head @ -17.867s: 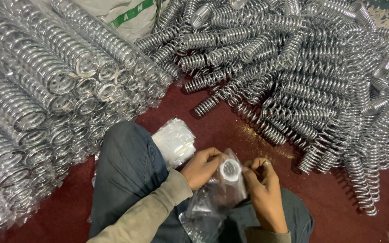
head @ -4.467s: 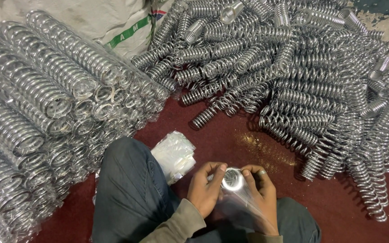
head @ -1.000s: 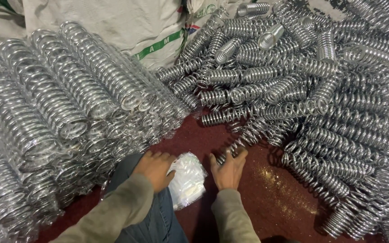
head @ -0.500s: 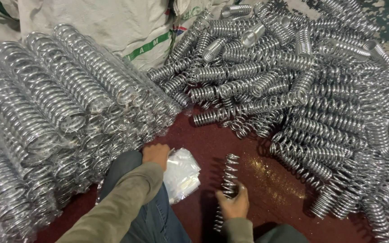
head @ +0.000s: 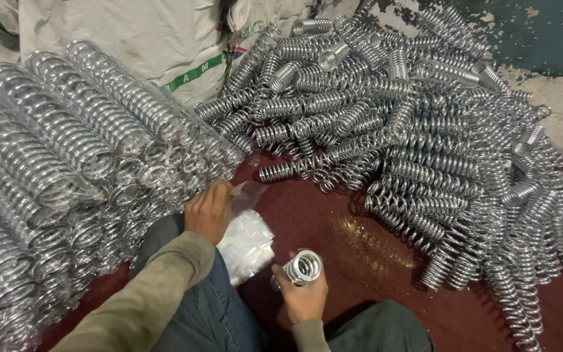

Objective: The person places individual metal springs into a clear plastic bag while sitting on the floor among piles of springs.

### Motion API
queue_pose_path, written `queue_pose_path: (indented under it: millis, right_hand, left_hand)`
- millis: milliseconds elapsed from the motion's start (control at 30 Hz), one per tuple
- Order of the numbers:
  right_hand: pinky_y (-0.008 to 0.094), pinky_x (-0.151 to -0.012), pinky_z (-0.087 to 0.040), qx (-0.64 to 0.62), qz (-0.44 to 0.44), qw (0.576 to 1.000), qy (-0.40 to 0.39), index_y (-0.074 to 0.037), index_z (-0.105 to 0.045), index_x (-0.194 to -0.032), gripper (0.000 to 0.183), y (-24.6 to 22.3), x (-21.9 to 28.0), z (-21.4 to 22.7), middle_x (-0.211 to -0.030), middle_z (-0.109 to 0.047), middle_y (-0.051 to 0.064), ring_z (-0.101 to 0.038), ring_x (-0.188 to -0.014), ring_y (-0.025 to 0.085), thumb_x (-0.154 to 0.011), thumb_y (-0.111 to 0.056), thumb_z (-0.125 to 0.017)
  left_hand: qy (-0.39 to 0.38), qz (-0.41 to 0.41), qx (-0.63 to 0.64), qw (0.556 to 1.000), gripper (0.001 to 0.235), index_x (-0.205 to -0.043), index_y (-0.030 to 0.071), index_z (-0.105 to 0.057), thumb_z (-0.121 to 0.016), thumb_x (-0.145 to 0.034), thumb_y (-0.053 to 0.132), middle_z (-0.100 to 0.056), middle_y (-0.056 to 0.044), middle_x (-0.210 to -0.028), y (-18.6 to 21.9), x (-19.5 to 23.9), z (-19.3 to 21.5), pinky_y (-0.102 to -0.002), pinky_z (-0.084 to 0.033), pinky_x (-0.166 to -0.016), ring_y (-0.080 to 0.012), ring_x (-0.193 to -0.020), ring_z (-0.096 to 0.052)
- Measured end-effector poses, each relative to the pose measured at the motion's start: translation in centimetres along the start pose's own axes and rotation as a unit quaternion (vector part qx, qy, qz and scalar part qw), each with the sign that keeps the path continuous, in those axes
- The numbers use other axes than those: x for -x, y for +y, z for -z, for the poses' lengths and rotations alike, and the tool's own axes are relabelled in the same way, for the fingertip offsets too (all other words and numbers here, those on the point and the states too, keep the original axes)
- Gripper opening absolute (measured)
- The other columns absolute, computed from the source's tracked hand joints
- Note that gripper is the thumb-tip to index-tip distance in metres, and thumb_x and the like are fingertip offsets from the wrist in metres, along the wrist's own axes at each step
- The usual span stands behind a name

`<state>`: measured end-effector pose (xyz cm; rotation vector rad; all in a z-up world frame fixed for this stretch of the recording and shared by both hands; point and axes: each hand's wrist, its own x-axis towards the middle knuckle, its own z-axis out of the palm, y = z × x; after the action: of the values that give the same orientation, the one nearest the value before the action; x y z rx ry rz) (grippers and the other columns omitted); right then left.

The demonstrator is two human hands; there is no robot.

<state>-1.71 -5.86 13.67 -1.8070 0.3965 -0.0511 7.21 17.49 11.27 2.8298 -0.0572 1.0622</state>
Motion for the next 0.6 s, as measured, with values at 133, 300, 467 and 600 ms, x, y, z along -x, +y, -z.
queue_pose_path:
  millis: [133, 300, 467, 600]
  right_hand:
    - [0.034, -0.103, -0.050, 0.014, 0.236, 0.971, 0.024, -0.015, -0.056, -0.133, 0.080, -7.3, 1.6, 2.2, -0.127, -0.067, 0.006, -0.064, -0.112, 0.020, -0.063, -0.027, -0.094]
    - [0.029, -0.073, -0.056, 0.081, 0.417, 0.905, -0.002, -0.007, -0.070, -0.092, 0.009, -11.9, 3.8, 5.4, -0.087, -0.074, 0.006, -0.072, -0.079, 0.017, -0.096, -0.012, -0.064]
    - [0.021, -0.057, -0.045, 0.033, 0.143, 0.977, 0.156, -0.013, -0.077, -0.090, 0.019, -7.6, 7.3, 5.6, -0.086, -0.079, 0.000, -0.067, -0.066, 0.009, -0.094, -0.028, -0.066]
    - [0.020, -0.044, -0.039, 0.045, 0.147, 0.985, 0.073, -0.016, -0.068, -0.074, 0.012, -2.4, 8.0, 5.9, -0.051, -0.065, -0.004, -0.052, -0.044, 0.005, -0.080, -0.019, -0.078]
  left_hand:
    - [0.146, -0.142, 0.310, 0.929, 0.020, -0.102, 0.008, -0.055, -0.062, -0.104, 0.026, -0.068, -0.004, -0.086, 3.7, -3.8, 6.0, -0.028, -0.038, -0.037, -0.0082, -0.044, -0.046]
    - [0.075, -0.261, 0.420, 0.866, 0.027, -0.100, 0.002, -0.059, -0.082, -0.093, 0.013, -0.072, -0.009, -0.081, 8.2, -3.0, 15.9, -0.030, -0.054, -0.048, -0.0170, -0.059, -0.068]
    - [-0.307, 0.508, 0.745, 0.304, 0.046, -0.116, 0.002, -0.074, -0.071, -0.086, 0.036, -0.076, -0.016, -0.093, 11.9, 11.5, 9.8, -0.028, -0.048, -0.062, -0.0230, -0.073, -0.069]
    - [-0.224, 0.643, 0.675, -0.285, 0.019, -0.081, -0.002, -0.063, -0.072, -0.090, 0.012, -0.067, -0.016, -0.084, 15.6, 8.3, 13.6, -0.025, -0.055, -0.072, -0.0189, -0.078, -0.065]
